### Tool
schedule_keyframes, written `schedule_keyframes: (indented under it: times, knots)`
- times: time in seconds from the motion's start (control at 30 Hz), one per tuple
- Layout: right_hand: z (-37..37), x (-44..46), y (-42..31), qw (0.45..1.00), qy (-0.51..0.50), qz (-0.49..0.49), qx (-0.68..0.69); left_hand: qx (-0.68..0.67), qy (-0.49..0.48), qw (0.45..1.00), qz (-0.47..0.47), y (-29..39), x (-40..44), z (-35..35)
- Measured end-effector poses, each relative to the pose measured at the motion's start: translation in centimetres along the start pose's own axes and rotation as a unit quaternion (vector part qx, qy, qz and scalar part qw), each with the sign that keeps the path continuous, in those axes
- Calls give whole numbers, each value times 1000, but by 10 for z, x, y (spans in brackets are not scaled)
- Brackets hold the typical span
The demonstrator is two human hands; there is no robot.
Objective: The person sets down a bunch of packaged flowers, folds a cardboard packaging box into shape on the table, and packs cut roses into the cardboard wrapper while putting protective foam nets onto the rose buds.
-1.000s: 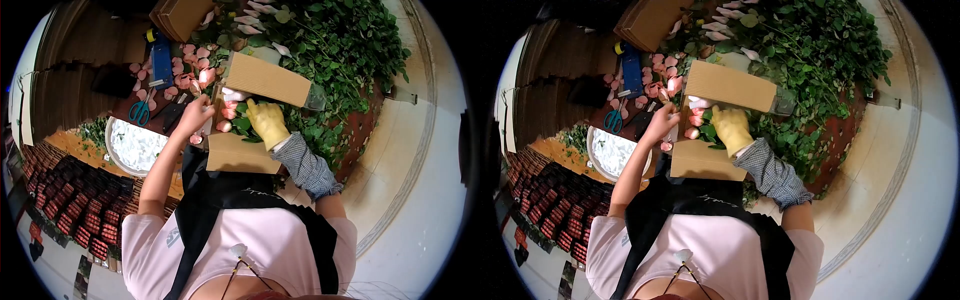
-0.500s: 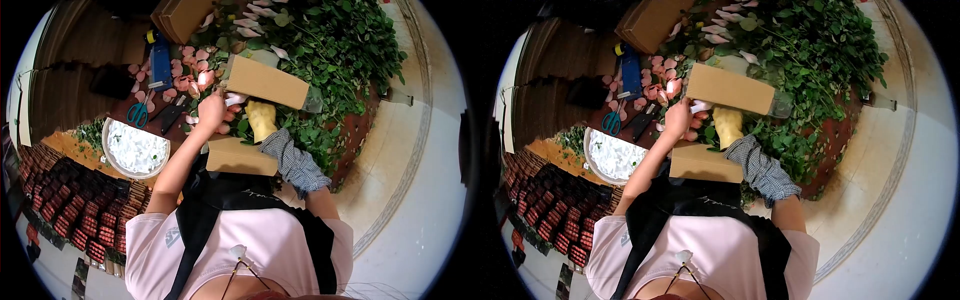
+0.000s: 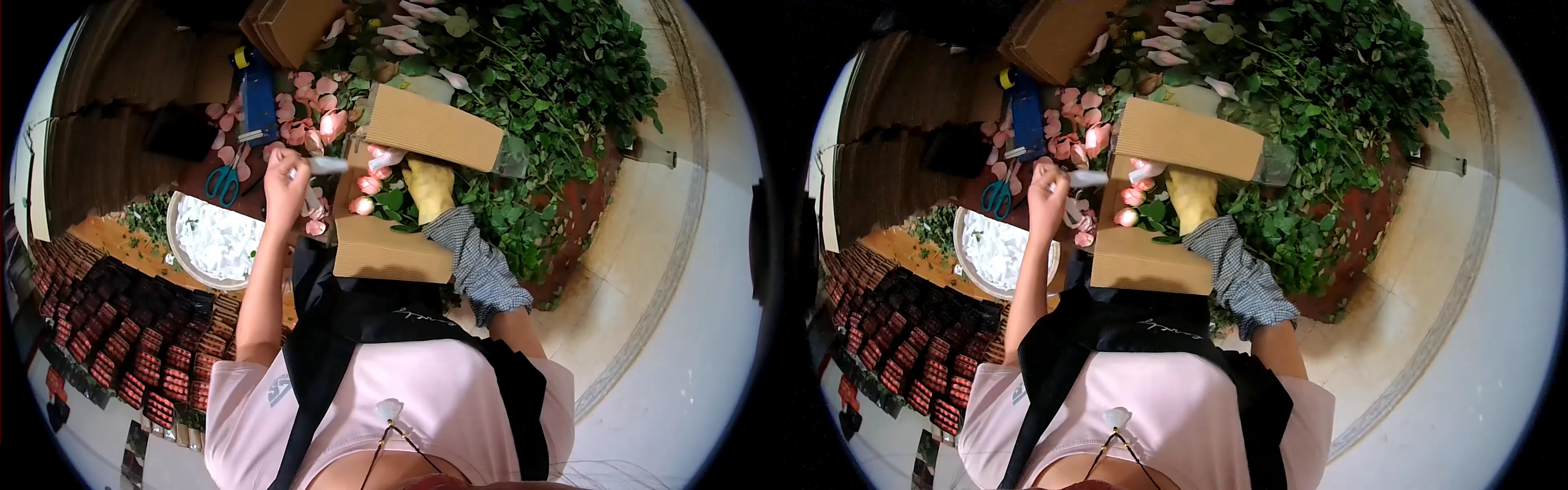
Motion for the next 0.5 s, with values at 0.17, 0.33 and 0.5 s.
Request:
schedule_keyframes:
  times: [0.17, 0.33, 0.5]
  knots:
    - [-3, 3, 1, 1000, 25, -12, -3, 59, -197, 975, -84, 9, 2, 41]
    - [10, 1, 6, 999, -13, 31, -25, 137, -237, 961, 30, 28, 7, 73]
    - [20, 3, 8, 998, -26, 57, -18, 105, -164, 970, -148, 22, -48, -73]
Point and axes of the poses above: each hand's wrist, its own x-axis towards the middle knuckle, its own z-axis out of the palm, y = z × x, the point moved 1 cm from there along x, towards the middle knuckle, and after that the axes turned 6 degrees about -x, right-handed, at the moved point
